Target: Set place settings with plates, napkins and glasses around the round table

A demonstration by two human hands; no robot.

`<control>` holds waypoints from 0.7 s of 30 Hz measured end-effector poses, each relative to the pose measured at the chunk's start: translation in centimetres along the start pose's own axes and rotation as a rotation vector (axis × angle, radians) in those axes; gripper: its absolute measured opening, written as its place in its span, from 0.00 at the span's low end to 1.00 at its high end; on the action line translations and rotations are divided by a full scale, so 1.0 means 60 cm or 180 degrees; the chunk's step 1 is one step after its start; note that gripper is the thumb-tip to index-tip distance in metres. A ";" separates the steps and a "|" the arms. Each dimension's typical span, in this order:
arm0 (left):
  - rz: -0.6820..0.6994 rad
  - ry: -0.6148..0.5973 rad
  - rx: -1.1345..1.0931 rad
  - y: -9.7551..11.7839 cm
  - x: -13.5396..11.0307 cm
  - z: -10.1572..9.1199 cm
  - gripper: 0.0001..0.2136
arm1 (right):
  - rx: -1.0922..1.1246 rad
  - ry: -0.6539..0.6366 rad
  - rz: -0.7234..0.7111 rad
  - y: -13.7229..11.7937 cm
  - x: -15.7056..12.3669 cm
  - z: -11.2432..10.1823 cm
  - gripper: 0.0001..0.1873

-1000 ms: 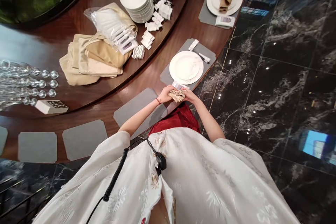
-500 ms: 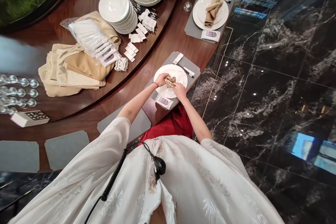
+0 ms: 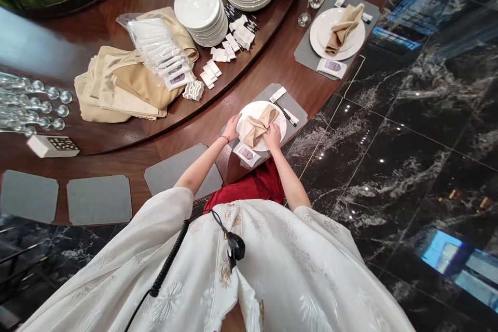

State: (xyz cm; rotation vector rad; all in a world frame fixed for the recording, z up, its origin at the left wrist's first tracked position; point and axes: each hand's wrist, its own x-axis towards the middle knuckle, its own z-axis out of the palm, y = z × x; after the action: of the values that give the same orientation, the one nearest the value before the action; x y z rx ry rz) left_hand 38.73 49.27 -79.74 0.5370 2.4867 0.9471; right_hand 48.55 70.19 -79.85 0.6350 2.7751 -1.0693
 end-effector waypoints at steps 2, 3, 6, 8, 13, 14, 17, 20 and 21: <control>-0.0225 0.0247 0.0047 -0.027 -0.066 -0.010 0.39 | -0.0015 -0.0016 0.0064 0.002 0.002 0.004 0.18; -0.0349 0.0343 0.0057 -0.039 -0.102 -0.012 0.38 | -0.0013 -0.0028 0.0098 0.005 0.003 0.007 0.19; -0.0791 0.0527 0.0052 -0.070 -0.209 -0.006 0.34 | 0.0032 -0.0093 0.0140 0.014 0.004 0.016 0.26; -0.1059 0.0633 0.0011 -0.086 -0.272 0.006 0.31 | 0.0086 -0.0136 0.0118 0.022 0.003 0.014 0.32; -0.1610 0.1022 -0.0413 -0.097 -0.349 0.052 0.22 | -0.0374 0.0534 0.0015 0.016 0.022 -0.038 0.33; -0.1659 0.1027 -0.0608 -0.091 -0.344 0.064 0.20 | -0.0514 0.0597 -0.0139 0.006 0.033 -0.050 0.30; -0.1703 0.0816 -0.1356 -0.053 -0.290 0.098 0.16 | -0.0862 0.0068 -0.0766 -0.040 0.076 -0.063 0.22; -0.1934 0.0476 -0.2123 -0.004 -0.202 0.128 0.19 | -0.1310 -0.0814 -0.1087 -0.089 0.108 -0.037 0.19; -0.2051 0.0352 -0.2261 0.010 -0.173 0.136 0.19 | -0.1452 -0.0986 -0.1042 -0.102 0.114 -0.023 0.18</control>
State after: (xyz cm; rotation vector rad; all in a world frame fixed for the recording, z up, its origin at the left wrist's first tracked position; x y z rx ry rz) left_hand 51.71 48.88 -82.28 -0.5188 1.9731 1.4578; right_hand 39.86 69.36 -76.64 -0.0382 2.7447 -0.4780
